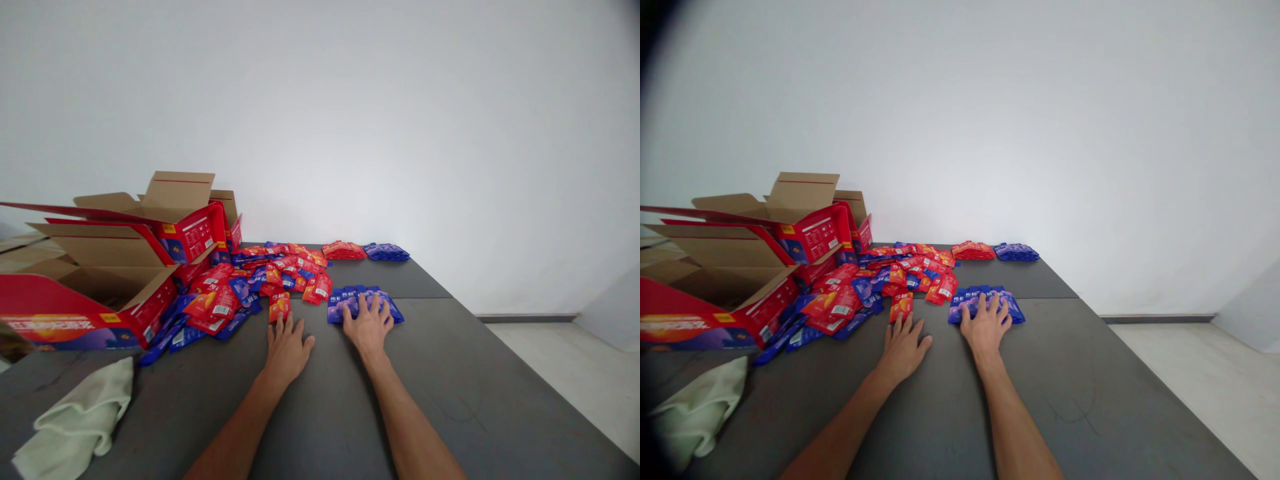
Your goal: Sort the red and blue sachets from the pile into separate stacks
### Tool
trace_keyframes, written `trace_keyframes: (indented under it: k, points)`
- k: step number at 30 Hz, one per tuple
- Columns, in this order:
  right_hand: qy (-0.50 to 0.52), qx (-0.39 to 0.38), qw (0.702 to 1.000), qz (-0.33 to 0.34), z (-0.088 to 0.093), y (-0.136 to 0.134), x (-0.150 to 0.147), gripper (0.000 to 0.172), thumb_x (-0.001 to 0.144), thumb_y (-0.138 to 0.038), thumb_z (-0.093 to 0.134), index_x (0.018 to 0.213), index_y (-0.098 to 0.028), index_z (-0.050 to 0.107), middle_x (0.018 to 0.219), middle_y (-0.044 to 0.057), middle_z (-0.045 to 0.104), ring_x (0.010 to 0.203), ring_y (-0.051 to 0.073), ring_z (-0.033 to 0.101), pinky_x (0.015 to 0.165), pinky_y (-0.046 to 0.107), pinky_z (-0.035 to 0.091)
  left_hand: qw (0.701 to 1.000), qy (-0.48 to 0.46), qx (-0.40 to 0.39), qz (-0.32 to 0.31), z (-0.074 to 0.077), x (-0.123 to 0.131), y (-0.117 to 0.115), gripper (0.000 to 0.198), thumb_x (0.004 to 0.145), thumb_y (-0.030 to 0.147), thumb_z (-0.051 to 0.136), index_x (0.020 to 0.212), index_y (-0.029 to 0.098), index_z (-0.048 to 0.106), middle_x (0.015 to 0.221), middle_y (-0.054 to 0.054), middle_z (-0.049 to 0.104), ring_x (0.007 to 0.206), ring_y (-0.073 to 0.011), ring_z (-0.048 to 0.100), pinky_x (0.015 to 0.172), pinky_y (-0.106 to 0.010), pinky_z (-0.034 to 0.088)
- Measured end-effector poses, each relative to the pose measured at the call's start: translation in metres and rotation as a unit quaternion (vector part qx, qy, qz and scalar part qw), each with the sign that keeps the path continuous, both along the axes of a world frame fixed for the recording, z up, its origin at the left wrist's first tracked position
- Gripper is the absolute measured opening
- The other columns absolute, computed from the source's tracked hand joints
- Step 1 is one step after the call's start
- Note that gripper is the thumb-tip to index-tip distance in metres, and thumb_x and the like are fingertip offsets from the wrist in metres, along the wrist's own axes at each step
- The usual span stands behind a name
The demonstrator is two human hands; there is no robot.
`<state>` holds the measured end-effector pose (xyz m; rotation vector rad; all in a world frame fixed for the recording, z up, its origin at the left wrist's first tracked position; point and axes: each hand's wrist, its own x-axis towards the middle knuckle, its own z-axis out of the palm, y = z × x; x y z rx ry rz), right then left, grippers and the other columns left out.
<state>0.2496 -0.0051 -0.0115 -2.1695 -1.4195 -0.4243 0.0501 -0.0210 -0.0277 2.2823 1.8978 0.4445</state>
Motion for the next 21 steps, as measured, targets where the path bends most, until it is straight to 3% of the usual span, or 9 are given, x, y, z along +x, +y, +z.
trace_keyframes:
  k: [8, 21]
  points:
    - [0.013, -0.042, 0.999, 0.011, -0.007, 0.000, 0.003, 0.046, 0.085, -0.046, 0.054, 0.127, -0.028, 0.061, 0.151, 0.012, 0.035, 0.139, 0.040, 0.018, 0.104, 0.060, 0.019, 1.000, 0.017, -0.002, 0.004, -0.003, 0.000, 0.001, 0.060, 0.090, 0.053, 0.038, 0.140, 0.021, 0.050, 0.155, -0.015, 0.033, 0.145, -0.0378, 0.017, 0.113, -0.060, 0.015]
    - [0.022, -0.049, 0.998, 0.040, 0.001, -0.006, -0.009, 0.048, 0.088, -0.047, 0.049, 0.130, -0.025, 0.059, 0.151, 0.013, 0.034, 0.140, 0.041, 0.015, 0.104, 0.062, 0.018, 1.000, -0.004, 0.012, 0.005, -0.004, -0.001, 0.000, 0.056, 0.090, 0.050, 0.041, 0.137, 0.021, 0.052, 0.153, -0.015, 0.035, 0.144, -0.0380, 0.020, 0.112, -0.061, 0.017]
